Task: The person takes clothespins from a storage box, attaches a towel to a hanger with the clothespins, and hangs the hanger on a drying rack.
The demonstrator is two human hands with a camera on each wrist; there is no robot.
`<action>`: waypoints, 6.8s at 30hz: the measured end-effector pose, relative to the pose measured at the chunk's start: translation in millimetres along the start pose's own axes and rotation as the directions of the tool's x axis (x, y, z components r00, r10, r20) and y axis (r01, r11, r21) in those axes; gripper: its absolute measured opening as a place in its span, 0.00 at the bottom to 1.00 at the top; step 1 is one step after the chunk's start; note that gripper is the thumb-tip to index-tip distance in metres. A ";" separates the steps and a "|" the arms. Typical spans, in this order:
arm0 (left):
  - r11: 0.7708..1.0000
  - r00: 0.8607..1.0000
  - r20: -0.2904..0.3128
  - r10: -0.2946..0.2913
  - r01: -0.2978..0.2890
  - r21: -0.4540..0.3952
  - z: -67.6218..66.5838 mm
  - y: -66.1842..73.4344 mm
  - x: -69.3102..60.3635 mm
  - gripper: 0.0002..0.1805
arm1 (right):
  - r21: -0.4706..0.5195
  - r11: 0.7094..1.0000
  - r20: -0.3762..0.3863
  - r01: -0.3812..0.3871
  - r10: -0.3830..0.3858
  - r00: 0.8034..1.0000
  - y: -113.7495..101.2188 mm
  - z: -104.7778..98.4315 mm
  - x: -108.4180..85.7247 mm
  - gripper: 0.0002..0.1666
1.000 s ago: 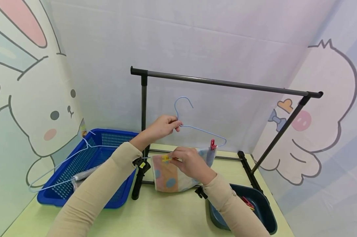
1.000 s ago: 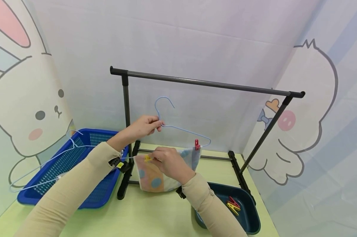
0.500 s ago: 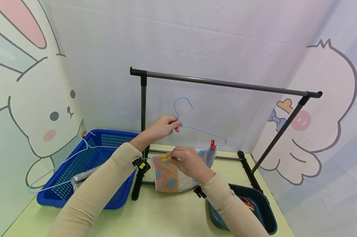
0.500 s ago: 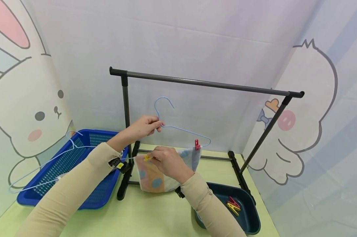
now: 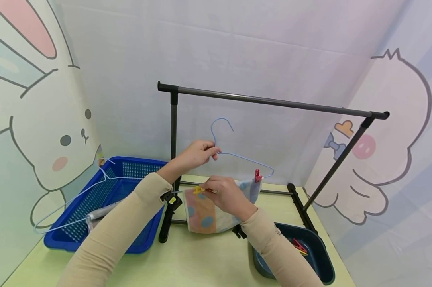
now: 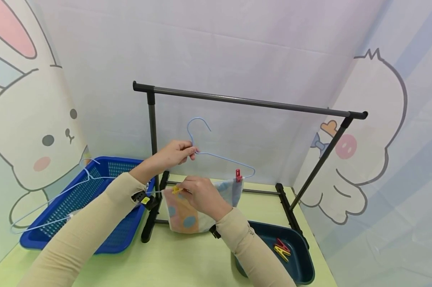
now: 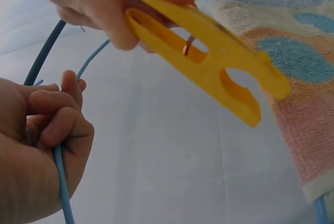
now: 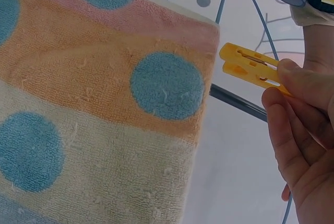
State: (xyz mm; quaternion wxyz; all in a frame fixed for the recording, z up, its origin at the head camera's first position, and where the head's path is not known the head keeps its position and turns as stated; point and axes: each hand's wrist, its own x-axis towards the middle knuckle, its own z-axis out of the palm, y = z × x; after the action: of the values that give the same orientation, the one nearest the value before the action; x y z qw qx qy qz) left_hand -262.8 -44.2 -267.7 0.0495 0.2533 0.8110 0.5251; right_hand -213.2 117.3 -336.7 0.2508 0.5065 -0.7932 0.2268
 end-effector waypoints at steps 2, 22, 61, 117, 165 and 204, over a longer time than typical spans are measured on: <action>1.000 1.000 -0.001 0.002 -0.002 0.000 0.1 0.2 -0.1 0.15 | -0.009 1.000 0.005 -0.001 0.001 1.000 0.3 0.6 0.9 0.09; 1.000 1.000 -0.004 -0.018 0.018 0.001 0.7 1.8 0.2 0.15 | 0.005 0.999 0.069 -0.039 0.038 0.997 0.9 5.7 8.0 0.07; 1.000 1.000 -0.002 -0.001 0.001 0.004 0.0 0.7 -0.3 0.15 | -0.009 0.997 0.113 -0.073 0.074 0.991 2.5 15.7 12.6 0.08; 1.000 1.000 0.006 -0.015 0.015 0.005 -1.6 2.9 0.4 0.15 | -0.090 0.993 0.134 -0.081 0.093 0.987 2.0 13.3 3.7 0.20; 0.999 1.000 0.006 -0.030 0.031 -0.015 1.3 8.6 -1.0 0.14 | -0.234 0.928 -0.135 -0.290 0.264 0.955 53.8 -81.0 -47.0 0.02; 0.997 0.998 0.060 0.015 -0.020 0.081 8.4 5.9 -4.6 0.13 | -0.223 0.858 -0.107 -0.463 0.450 0.886 69.3 -80.4 -43.2 0.07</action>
State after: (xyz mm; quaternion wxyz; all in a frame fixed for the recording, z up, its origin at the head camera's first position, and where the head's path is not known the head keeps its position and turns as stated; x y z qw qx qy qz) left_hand -253.8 -37.6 -267.1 0.0587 0.2777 0.8277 0.4841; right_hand -247.6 223.1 -309.1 0.2701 0.2637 -0.9055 0.1939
